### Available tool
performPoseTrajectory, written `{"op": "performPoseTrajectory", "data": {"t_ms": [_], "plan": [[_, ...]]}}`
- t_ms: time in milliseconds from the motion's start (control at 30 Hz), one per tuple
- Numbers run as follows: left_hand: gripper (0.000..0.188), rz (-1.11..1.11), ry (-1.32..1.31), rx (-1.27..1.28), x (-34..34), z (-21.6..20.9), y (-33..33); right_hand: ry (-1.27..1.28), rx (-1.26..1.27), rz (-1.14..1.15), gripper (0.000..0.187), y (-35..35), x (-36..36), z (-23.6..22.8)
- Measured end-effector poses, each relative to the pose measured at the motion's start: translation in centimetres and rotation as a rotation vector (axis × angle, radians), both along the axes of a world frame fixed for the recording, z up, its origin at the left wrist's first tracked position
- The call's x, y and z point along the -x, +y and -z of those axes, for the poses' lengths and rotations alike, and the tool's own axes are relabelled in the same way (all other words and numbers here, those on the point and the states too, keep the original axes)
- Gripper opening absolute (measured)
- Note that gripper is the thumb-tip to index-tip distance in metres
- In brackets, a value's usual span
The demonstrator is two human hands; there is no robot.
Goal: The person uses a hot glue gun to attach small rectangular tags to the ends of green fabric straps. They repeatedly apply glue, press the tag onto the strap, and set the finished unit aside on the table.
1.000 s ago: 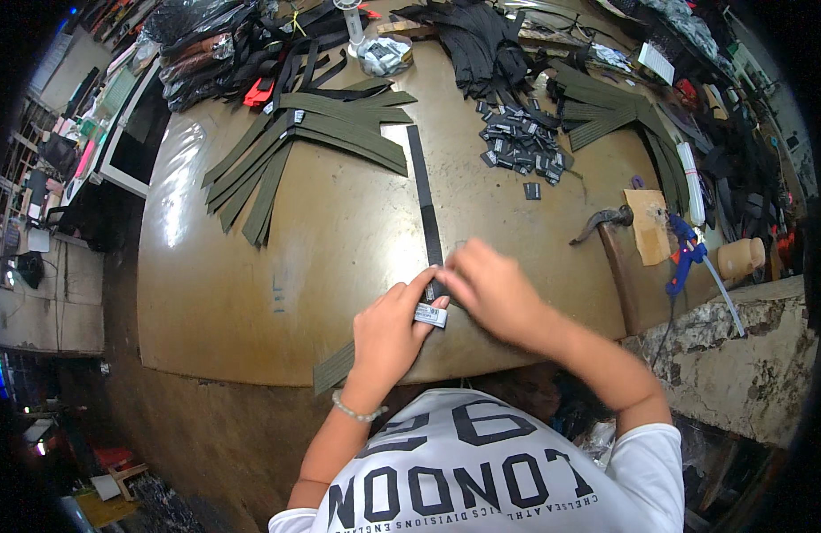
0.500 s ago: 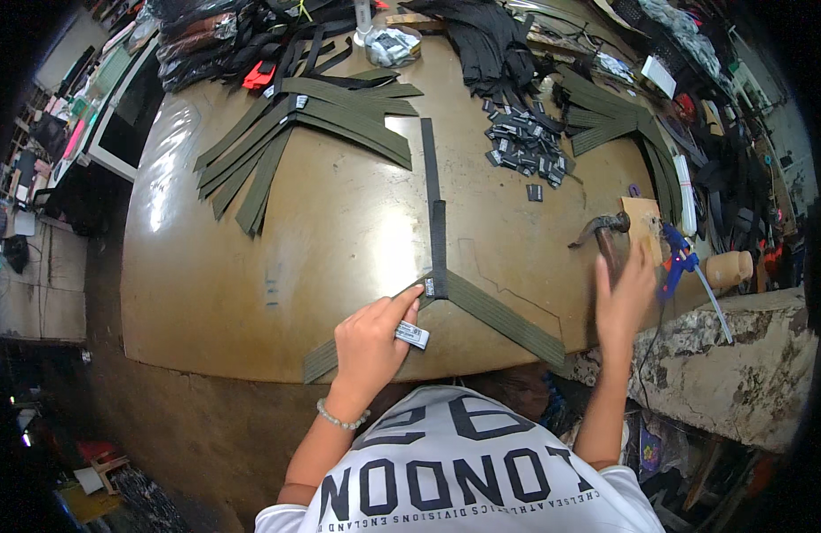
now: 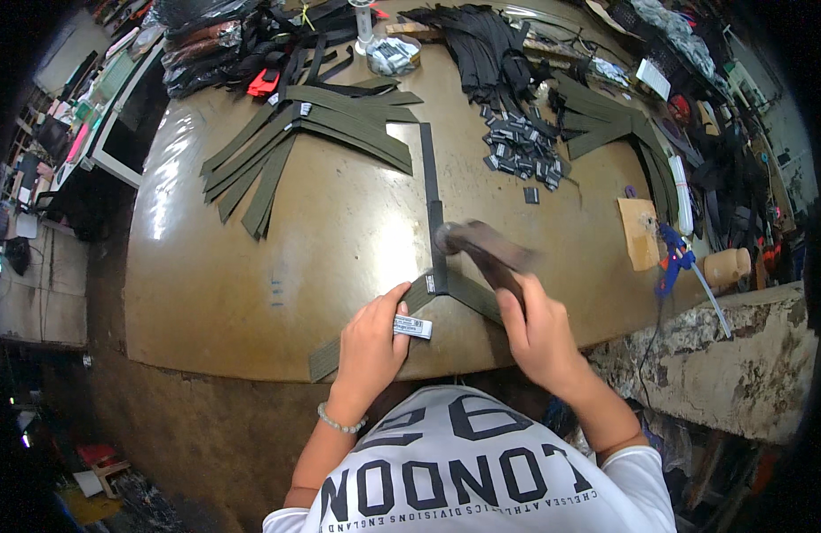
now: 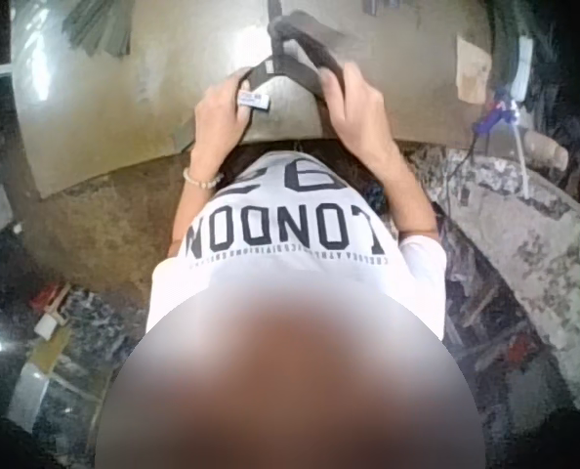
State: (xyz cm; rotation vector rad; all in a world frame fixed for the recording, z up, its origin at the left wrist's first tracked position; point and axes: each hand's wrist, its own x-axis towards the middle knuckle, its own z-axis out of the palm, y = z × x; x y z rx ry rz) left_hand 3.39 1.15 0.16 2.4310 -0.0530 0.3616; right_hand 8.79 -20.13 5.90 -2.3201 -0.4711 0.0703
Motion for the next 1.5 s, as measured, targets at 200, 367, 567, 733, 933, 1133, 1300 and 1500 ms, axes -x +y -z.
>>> {"op": "performPoseTrajectory", "data": {"t_ms": [200, 367, 567, 733, 933, 1133, 1300, 1500], "plan": [[0.035, -0.01, 0.098, -0.041, 0.0, -1.0, -0.3, 0.023, 0.157, -0.004, 0.034, -1.9, 1.3, 2.0], [0.027, 0.053, 0.128, -0.183, -0.4, -1.8, -0.4, -0.256, 0.186, 0.413, 0.033, -8.1, -1.0, 3.3], [0.023, 0.037, 0.264, 0.633, 0.3, -4.3, -2.2, -0.262, -0.129, 0.259, 0.023, -6.7, -2.0, 2.8], [0.025, -0.039, 0.505, 0.921, -1.0, -4.1, -4.6, 0.782, -0.901, -0.155, 0.03, 1.8, -4.6, 3.6], [0.018, -0.085, -0.145, -0.025, -2.2, -5.9, -2.6, 0.77, -0.664, -0.355, 0.023, 1.3, -6.7, 3.6], [0.019, 0.186, 0.428, 0.495, -4.4, -5.2, -0.7, 1.143, -0.705, -0.292, 0.024, 1.2, -8.1, 2.7], [0.017, 0.007, 0.235, 0.101, -4.6, -2.7, -3.2, 0.175, -0.534, -0.323, 0.027, 1.2, -8.5, 1.3], [0.021, -0.144, 0.205, 0.117, -5.5, -1.1, -3.9, 0.278, -0.473, -0.152, 0.045, 2.2, -4.8, 3.5]]}}
